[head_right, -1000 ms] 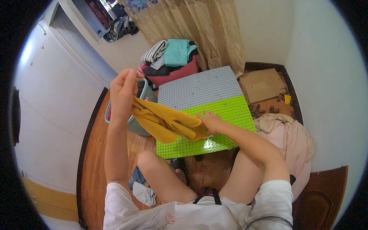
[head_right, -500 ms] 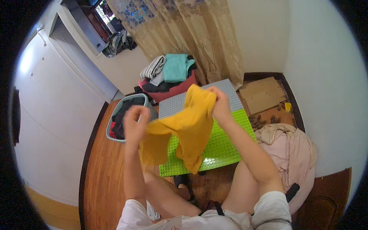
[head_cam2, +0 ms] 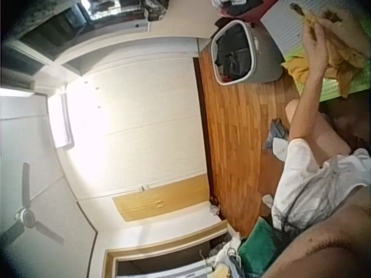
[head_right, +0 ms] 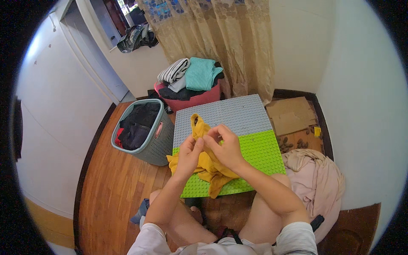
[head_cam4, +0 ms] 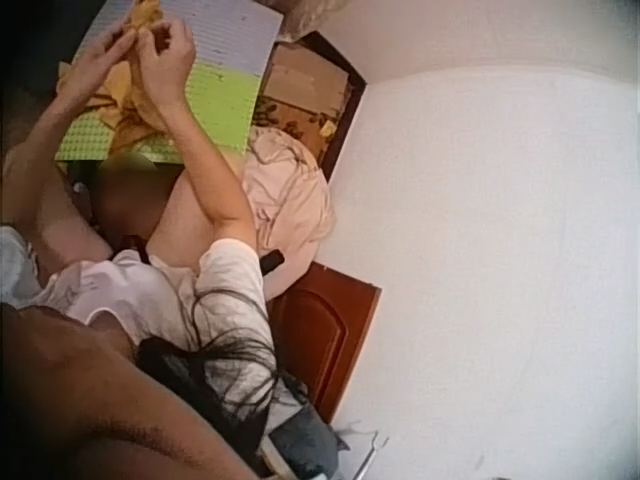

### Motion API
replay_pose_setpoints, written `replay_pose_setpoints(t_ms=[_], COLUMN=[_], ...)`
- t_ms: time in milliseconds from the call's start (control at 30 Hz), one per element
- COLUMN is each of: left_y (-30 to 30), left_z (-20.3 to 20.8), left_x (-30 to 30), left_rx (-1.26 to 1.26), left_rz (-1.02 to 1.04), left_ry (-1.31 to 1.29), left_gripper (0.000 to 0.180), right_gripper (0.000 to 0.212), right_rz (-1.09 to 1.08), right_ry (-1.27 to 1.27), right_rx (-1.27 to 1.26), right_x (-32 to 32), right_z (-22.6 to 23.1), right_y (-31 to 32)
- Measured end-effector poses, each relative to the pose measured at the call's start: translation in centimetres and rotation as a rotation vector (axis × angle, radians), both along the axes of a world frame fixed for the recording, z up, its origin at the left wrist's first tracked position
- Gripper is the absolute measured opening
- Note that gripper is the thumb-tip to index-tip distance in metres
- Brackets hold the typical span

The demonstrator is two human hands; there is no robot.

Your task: Fold various articles of clothing and place them in a laundry basket.

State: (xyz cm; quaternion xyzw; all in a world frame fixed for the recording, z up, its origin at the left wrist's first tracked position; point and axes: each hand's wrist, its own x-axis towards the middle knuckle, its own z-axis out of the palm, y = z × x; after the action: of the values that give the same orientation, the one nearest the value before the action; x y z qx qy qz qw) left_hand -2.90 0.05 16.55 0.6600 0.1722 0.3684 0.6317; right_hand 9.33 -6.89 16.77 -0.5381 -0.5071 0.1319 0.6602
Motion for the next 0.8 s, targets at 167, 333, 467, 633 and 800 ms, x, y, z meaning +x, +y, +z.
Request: replay_pose_setpoints(t_ms=[167,333,467,633,800], left_y=[0.6,1.3,2.9,3.3,4.8], left_z=[-0.4,-1.3,0.2,3.4,12.5], left_x=[-0.2,-0.6,-2.3,-4.6,-6.4], left_rx=[-0.004,0.078,-0.277,-0.285,0.738], left_rz=[0.033,0.052,0.100,0.124,0.530], left_ry=[0.014,0.057,-0.103,-0.164,0.086], left_gripper=[0.021,0.021,0.029,0.028,0.022], right_gripper=[0.021,0.022,0.016,0.013,0.010], right_rz=[0.060,0.120,0.210,0.181,-0.261], right_ry=[-0.179,-0.067,0.527,0.555,-0.311], right_rx=[-0.064,-0.378,-0.136,-0.095,0.075], right_x=[0.5,2.8,5.5,7.9,8.8], right_z=[0.6,-1.7,-1.0,0.6,11.0], right_y=[-0.1,-0.7,-1.2,-2.6,-3.4])
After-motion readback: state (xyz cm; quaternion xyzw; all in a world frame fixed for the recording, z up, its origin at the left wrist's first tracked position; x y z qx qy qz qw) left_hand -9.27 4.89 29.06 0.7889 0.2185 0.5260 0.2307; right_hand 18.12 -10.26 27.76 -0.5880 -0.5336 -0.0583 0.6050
